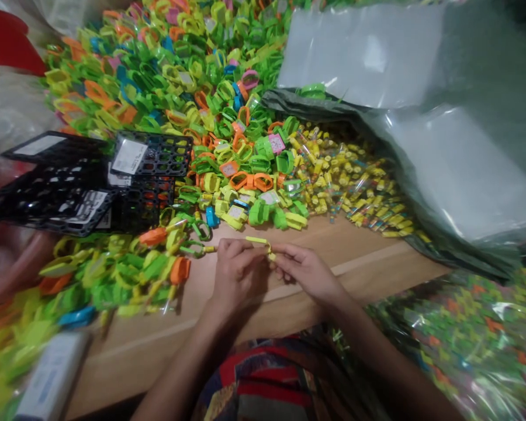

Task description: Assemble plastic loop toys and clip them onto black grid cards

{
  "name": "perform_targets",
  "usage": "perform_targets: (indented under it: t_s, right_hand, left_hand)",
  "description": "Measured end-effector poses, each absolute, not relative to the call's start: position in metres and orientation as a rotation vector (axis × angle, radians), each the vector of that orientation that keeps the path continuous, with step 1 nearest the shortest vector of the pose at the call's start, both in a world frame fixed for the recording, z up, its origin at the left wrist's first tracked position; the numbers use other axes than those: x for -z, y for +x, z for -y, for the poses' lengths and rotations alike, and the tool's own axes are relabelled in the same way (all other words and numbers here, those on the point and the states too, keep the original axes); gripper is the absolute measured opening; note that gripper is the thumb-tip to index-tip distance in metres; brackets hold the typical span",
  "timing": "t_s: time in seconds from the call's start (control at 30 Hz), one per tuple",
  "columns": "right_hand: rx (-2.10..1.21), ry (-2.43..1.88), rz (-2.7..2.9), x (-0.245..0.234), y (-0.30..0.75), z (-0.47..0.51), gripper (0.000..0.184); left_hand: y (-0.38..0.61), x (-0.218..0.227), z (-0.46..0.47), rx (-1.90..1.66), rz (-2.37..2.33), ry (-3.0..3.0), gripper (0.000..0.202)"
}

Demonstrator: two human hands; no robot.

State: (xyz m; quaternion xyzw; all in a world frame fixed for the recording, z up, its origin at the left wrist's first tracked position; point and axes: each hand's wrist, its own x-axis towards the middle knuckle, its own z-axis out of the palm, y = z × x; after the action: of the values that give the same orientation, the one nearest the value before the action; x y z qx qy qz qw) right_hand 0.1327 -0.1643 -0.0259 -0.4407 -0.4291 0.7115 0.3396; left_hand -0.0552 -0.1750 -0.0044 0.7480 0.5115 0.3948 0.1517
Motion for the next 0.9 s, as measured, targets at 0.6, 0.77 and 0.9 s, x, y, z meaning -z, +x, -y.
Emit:
perform_targets:
  t_s: [0.6,0.77,0.9]
  right_hand:
    - [-1.458,-1.276,1.504,0.033,0.141,0.161,0.031]
    - [-0.686,-1.447,1.671,0.030,0.201,0.127,0.026]
    - [-0.486,-1.644,1.866,0.046,0.226,0.101,0.032]
  left_hand:
    - [-0.077,-0.009,0.184,-0.980,-1.477,2.405,0.017]
    - [-0.161,-0.037,0.184,-0.916,-2.039,2.262,0.019]
    - [-0.167,-0.043,0.173,-0.937,-2.237,2.047,0.020]
